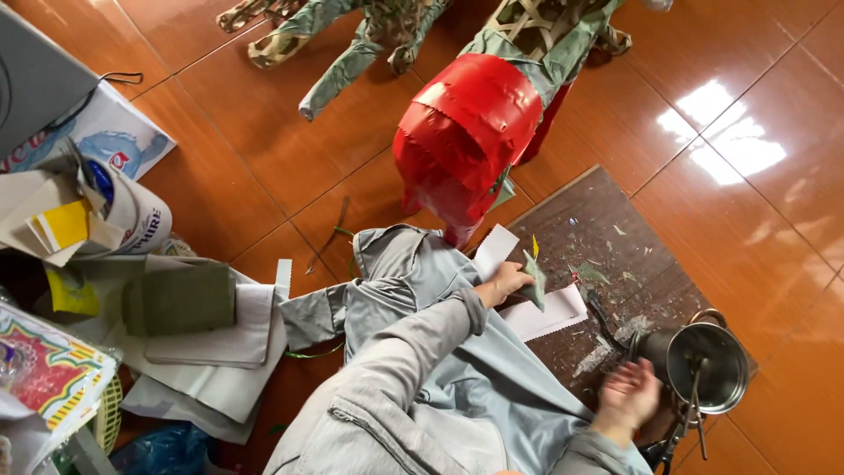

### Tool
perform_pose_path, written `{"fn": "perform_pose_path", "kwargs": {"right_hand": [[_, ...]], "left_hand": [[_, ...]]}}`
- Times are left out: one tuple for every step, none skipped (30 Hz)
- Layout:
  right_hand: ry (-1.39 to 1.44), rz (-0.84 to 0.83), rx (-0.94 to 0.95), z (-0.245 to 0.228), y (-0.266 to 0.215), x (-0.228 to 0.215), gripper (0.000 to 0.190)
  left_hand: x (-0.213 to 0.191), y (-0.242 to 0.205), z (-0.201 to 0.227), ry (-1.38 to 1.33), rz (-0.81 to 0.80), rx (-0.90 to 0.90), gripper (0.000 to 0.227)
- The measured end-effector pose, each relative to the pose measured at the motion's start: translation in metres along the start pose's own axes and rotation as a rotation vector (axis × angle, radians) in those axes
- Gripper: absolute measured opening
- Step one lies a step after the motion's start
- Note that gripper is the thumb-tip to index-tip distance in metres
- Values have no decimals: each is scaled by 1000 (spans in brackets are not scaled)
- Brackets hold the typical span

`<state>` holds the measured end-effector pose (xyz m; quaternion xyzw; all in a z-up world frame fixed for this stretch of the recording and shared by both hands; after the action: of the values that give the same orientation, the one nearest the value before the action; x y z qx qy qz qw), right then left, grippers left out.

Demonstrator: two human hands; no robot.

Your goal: Cutting paper strips and gluing them onto a bamboo and paper structure to create a decorative figure.

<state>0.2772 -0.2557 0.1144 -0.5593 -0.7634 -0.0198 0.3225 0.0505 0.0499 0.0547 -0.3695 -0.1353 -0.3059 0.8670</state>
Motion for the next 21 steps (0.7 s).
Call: {"fn": "perform_pose_path", "kwargs": {"right_hand": [[3,-10,-2,12,1,4,24],[-96,-125,66,32,-1,18,23],[-196,-241,134,54,-5,31,23],[-196,-252,134,61,-20,60,23],[-356,-303,134,71,-38,88,28],[-516,-353,133,82,-56,116,34],[-518,-360,139,91,-65,142,34],[-652,-486,128,103,-78,176,39],[-786,-613,113,115,-90,210,44],[-789,-621,115,139,-83,221,44],[-692,-782,80,163,-82,248,50],[-589,-941,48,185,-84,274,59],[-588,-950,51,193,-101,303,59],[-702,-1013,-136,191,-119,339,76],[-812,-1067,-325,192,-141,372,95],[-808,-1073,-320,195,-156,392,95],[-706,-1064,-208,201,-171,408,97],[-603,-1051,-97,207,-185,425,99],[-603,-1048,-91,220,-185,425,99],[-645,-1016,-160,228,-181,426,80],[-689,-980,-230,234,-176,425,61]], "left_hand": [[5,-18,19,-1,0,11,29],[13,-36,33,1,-31,-24,27],[19,-56,46,2,-60,-61,25],[11,-63,54,-1,-57,-51,25],[13,-73,66,24,-149,21,24],[13,-85,78,50,-240,93,23],[-3,-116,94,46,-231,95,23],[-10,-149,111,87,-304,113,23],[-15,-183,128,126,-378,134,24],[-30,-218,146,121,-372,138,24],[-47,-252,165,131,-344,156,29],[-63,-286,184,140,-316,173,34],[-83,-301,185,139,-308,179,34],[-108,-315,191,69,-251,214,32],[-133,-329,195,0,-194,244,30],[-150,-340,195,0,-186,246,30],[-171,-351,198,-67,-141,278,30],[-192,-363,201,-133,-96,310,30],[-204,-367,200,-133,-93,305,30],[-229,-371,198,-208,24,307,30],[-251,-375,194,-283,138,306,30]]}}
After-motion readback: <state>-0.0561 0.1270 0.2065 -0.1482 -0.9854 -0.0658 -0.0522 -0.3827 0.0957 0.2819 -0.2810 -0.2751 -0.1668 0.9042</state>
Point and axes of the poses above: each hand's wrist, its own y-axis towards the middle knuckle, its own x-axis out of the palm, z = x × y, the point moved 10 cm from there along y, towards the middle knuckle, and after that the axes turned 6 degrees about -x, right-handed, at the moved point
